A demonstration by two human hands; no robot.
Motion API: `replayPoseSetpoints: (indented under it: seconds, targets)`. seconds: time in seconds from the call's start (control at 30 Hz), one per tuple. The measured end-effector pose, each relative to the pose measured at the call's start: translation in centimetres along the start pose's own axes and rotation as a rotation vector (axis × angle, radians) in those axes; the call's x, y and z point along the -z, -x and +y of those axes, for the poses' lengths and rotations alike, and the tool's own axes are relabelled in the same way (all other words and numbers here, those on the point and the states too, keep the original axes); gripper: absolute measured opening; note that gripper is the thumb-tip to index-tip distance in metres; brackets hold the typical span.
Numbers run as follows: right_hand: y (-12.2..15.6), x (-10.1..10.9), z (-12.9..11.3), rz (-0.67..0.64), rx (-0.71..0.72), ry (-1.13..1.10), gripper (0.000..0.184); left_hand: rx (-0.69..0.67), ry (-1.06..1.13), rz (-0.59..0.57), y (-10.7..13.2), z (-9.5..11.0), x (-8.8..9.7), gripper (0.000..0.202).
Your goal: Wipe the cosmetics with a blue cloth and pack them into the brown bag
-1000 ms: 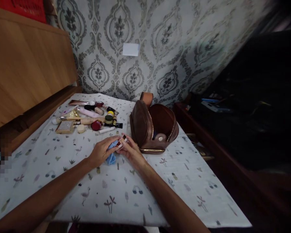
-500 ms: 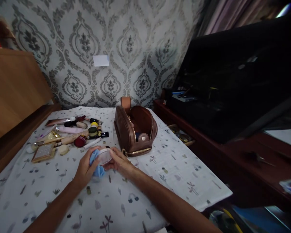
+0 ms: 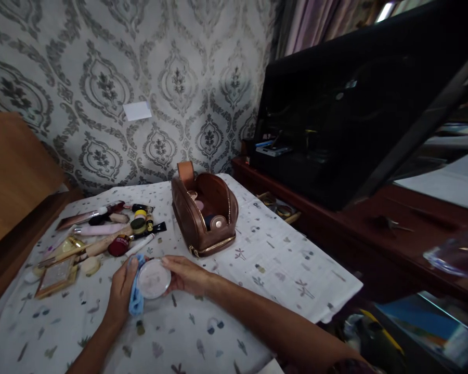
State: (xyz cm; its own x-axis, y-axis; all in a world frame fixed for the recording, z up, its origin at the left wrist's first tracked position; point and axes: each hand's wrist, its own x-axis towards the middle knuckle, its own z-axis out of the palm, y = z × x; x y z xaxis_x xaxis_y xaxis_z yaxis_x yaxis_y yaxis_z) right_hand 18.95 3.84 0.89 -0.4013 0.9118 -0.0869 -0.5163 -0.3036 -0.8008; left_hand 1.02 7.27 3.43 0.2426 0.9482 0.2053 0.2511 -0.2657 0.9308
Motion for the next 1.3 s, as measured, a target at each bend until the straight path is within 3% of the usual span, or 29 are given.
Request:
replayPoseSetpoints:
  seconds: [0.17,0.33,0.5,0.6,0.67,0.83,0.93,1.07,1.3]
  targets:
    - [0.5,0.1,-0.3,-0.111,-0.097,-0.08,0.067,0.0,-0.032,0.078,0.0,0.4,0.1,0.063]
    - [1.4,-0.8,-1.8,-0.185,-0.088,0.084,0.079,0.023,-0.037,0.084,0.0,0.8,0.0,0.057]
    - [4.0,-1.5,-7.0,-0.194,0.072,0.353,0.096,-0.079,-0.143,0.069,0.1,1.2,-0.7,0.047]
    - [5.7,-1.2,-10.9,-0.206,0.198,0.363,0.087,-0.103,-0.21,0.016,-0.2,1.9,-1.1,0.043]
    - [6.5,-0.9,-13.1,-0.194,0.274,0.351,0.079,-0.222,-0.266,-0.014,-0.8,2.9,-1.5,0.035]
    - [6.9,0.6,-16.3,-0.045,0.434,0.387,0.063,-0.763,-0.452,-0.08,-3.1,7.6,-2.8,0.024]
    - [6.9,1.5,-16.8,0.092,0.444,0.401,0.057,-0.914,-0.539,-0.133,-4.7,10.2,-4.2,0.029]
    - [7.4,2.0,-16.8,0.209,0.412,0.38,0.055,-0.907,-0.569,-0.192,-6.7,11.7,-5.9,0.033]
    - [8.5,2.2,-16.6,0.244,0.393,0.389,0.047,-0.767,-0.579,-0.354,-8.8,11.6,-7.0,0.034]
